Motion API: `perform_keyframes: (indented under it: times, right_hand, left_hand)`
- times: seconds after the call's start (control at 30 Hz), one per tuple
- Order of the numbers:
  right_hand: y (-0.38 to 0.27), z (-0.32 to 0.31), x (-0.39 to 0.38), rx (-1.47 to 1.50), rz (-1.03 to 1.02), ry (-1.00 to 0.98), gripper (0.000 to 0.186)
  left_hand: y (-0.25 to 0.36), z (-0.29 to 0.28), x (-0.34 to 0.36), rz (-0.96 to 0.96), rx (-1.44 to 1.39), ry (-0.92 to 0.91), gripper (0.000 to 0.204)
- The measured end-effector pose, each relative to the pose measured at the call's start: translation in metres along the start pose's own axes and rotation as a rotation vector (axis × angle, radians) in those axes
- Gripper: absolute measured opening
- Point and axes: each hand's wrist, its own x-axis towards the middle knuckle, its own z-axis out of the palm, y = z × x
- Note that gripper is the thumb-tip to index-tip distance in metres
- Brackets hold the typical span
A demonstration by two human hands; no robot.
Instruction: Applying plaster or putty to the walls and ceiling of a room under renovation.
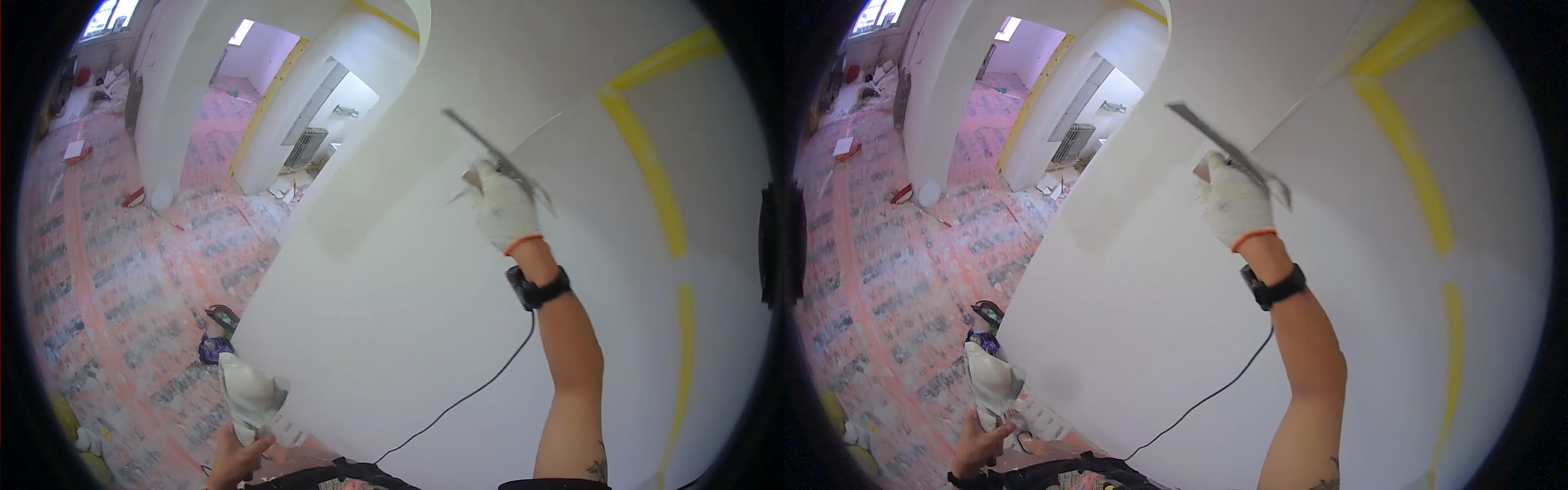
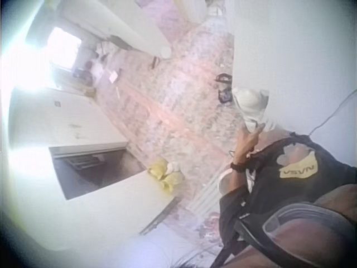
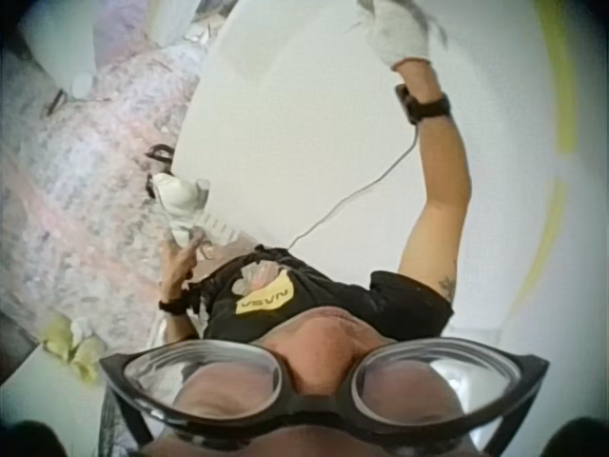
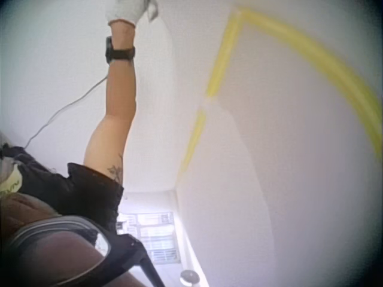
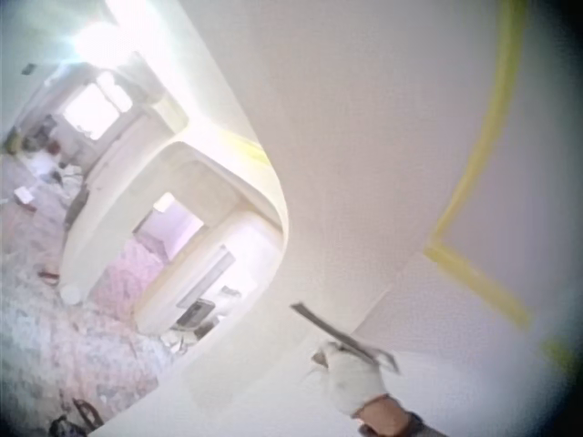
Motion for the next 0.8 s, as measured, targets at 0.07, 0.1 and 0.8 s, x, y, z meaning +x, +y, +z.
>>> perform_keyframes:
  times: [0.07,0.1,0.8]
  right_hand:
    - [0.026,0.042,0.007,0.093,-0.01,-0.049,0.027]
    - [0.033,0.057,0.011,0.099,-0.005,-0.047,0.027]
    - [0.028,0.033,0.095,0.017,0.097,0.163,0.03]
  left_hand:
    - [-0.004,0.005,0.002,0.033,0.019,0.016,0.019]
    - [-0.007,0.006,0.003,0.034,0.027,0.019,0.019]
    - [-0.051,0.022,0.042,0.051,-0.057,0.076,0.02]
